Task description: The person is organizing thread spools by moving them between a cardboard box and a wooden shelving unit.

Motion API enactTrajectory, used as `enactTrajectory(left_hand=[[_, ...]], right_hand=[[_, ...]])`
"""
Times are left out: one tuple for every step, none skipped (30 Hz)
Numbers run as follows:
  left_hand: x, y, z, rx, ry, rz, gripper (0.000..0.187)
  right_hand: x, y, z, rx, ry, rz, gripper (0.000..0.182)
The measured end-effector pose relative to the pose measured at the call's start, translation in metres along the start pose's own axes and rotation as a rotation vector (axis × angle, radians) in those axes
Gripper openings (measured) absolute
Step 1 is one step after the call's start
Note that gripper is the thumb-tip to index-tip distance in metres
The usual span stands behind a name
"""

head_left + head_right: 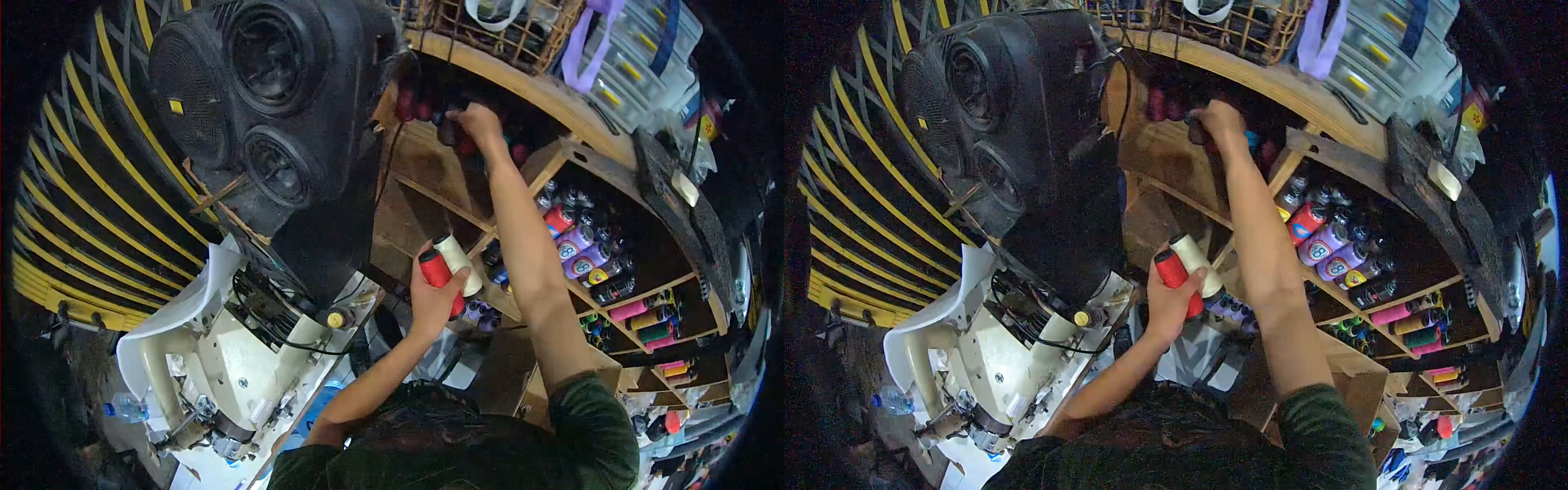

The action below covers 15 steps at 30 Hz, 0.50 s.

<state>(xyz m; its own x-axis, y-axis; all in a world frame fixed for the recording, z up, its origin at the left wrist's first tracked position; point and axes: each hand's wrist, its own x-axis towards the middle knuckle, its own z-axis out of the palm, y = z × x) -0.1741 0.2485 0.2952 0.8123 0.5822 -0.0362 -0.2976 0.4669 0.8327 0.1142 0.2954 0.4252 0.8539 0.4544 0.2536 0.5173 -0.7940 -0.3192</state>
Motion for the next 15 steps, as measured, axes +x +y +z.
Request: enactTrajectory(left_hand=[[0.001,0.004,-0.002,0.030,-0.004,0.009,0.069],[0.002,0.005,-0.004,0.031,0.001,0.018,0.069],[0.004,0.006,-0.006,0.032,0.006,0.028,0.069],[0.006,0.007,-0.007,0.032,0.010,0.040,0.069],[0.008,0.008,-0.009,0.056,0.017,0.038,0.069],[0.008,0.011,-0.010,0.055,0.027,0.021,0.069],[0.009,0.014,-0.011,0.056,0.035,0.004,0.069],[0.011,0.015,-0.011,0.058,0.041,-0.012,0.069],[0.014,0.012,-0.013,0.090,0.054,-0.003,0.068],[0.017,0.008,-0.015,0.093,0.053,-0.001,0.068],[0.020,0.004,-0.016,0.095,0.053,-0.001,0.068],[0.023,0.002,-0.017,0.097,0.054,0.000,0.067],[0.024,0.010,-0.014,0.115,0.043,0.002,0.065],[0.025,0.013,-0.013,0.122,0.040,0.018,0.064],[0.026,0.015,-0.012,0.129,0.033,0.036,0.064]], right_hand=[[0.013,0.008,0.009,-0.015,-0.067,0.024,0.053],[0.025,0.017,0.018,-0.029,-0.134,0.048,0.056],[0.034,0.026,0.024,-0.088,-0.175,-0.007,0.060],[0.041,0.030,0.031,-0.104,-0.148,0.014,0.060],[0.045,0.035,0.040,-0.122,-0.126,0.036,0.061],[0.045,0.039,0.046,-0.140,-0.107,0.062,0.061],[0.035,0.028,0.039,-0.130,-0.112,0.069,0.062],[0.025,0.019,0.029,-0.119,-0.115,0.078,0.062],[0.017,0.011,0.022,-0.108,-0.119,0.087,0.063],[0.016,0.010,0.022,-0.110,-0.106,0.081,0.062],[0.015,0.009,0.023,-0.111,-0.094,0.076,0.062],[0.014,0.008,0.024,-0.113,-0.084,0.069,0.061],[0.007,-0.002,0.015,-0.086,-0.055,0.051,0.062],[-0.001,-0.011,0.006,-0.058,-0.030,0.036,0.062],[-0.011,-0.016,0.000,-0.030,-0.001,0.024,0.063]])
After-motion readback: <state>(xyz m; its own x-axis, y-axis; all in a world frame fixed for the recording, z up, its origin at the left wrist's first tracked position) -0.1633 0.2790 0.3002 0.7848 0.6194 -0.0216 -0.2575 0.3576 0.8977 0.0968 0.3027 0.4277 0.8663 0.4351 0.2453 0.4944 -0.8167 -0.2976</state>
